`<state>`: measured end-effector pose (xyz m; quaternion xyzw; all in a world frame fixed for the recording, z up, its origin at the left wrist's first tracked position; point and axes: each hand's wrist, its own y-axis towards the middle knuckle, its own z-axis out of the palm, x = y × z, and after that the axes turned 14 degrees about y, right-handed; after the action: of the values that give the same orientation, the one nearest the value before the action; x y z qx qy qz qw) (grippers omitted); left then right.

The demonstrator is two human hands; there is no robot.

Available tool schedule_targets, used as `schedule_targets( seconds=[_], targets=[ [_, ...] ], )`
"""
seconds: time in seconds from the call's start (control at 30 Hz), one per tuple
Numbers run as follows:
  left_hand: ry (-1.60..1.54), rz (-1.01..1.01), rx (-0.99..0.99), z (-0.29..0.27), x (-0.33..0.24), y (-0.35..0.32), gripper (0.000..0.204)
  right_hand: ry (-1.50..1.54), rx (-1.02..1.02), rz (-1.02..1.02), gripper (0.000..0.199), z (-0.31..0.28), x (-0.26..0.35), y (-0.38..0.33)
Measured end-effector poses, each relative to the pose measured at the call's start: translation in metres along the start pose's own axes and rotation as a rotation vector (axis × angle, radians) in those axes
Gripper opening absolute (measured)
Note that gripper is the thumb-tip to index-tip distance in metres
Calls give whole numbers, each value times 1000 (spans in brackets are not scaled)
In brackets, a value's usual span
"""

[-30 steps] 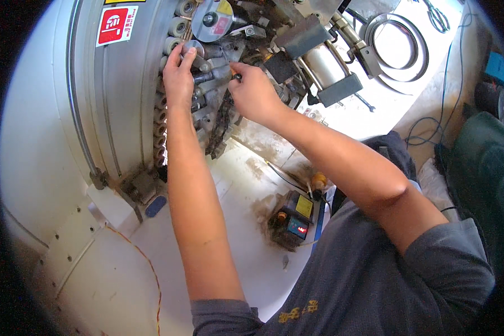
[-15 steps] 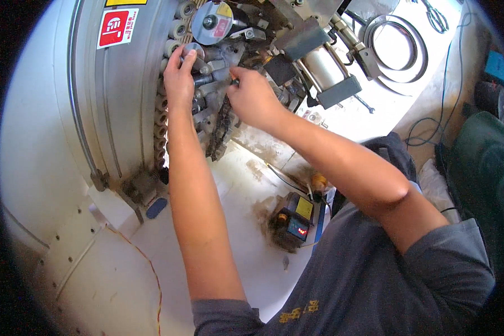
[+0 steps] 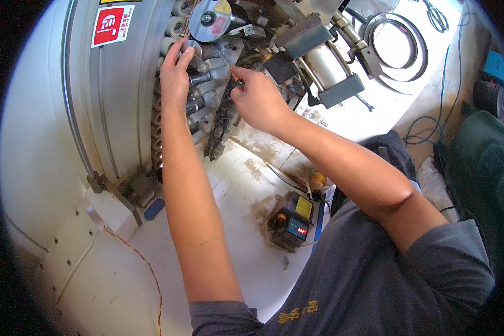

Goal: The person adjusts the screws and components on a sequence of rollers inside an industrial machine using a screwdriver and a wrench.

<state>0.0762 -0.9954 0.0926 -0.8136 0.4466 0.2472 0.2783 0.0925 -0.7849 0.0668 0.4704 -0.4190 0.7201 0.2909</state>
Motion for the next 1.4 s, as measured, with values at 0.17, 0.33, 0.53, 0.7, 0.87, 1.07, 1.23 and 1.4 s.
schedule_targets(
  seconds=[0.17,0.33,0.53,0.7,0.87,1.07,1.23,1.4],
  targets=[
    [-23,7,-22,1,4,1,44,-37,40,-4,46,-3,3,3],
    [-21,9,-29,1,3,2,43,-24,13,-53,47,-4,1,3],
    [-14,-1,0,2,2,1,44,-34,11,-23,42,-1,5,13],
    [-17,18,-7,-2,12,1,45,352,133,235,19,12,27,14],
    [53,67,-49,1,8,5,40,519,80,162,30,34,43,19],
    [59,59,-41,-1,7,2,40,279,16,120,32,31,27,32],
    [101,54,-56,-1,8,5,41,278,31,109,34,39,27,24],
    [96,8,-14,6,-6,1,44,291,75,132,29,13,10,23]
  ],
)
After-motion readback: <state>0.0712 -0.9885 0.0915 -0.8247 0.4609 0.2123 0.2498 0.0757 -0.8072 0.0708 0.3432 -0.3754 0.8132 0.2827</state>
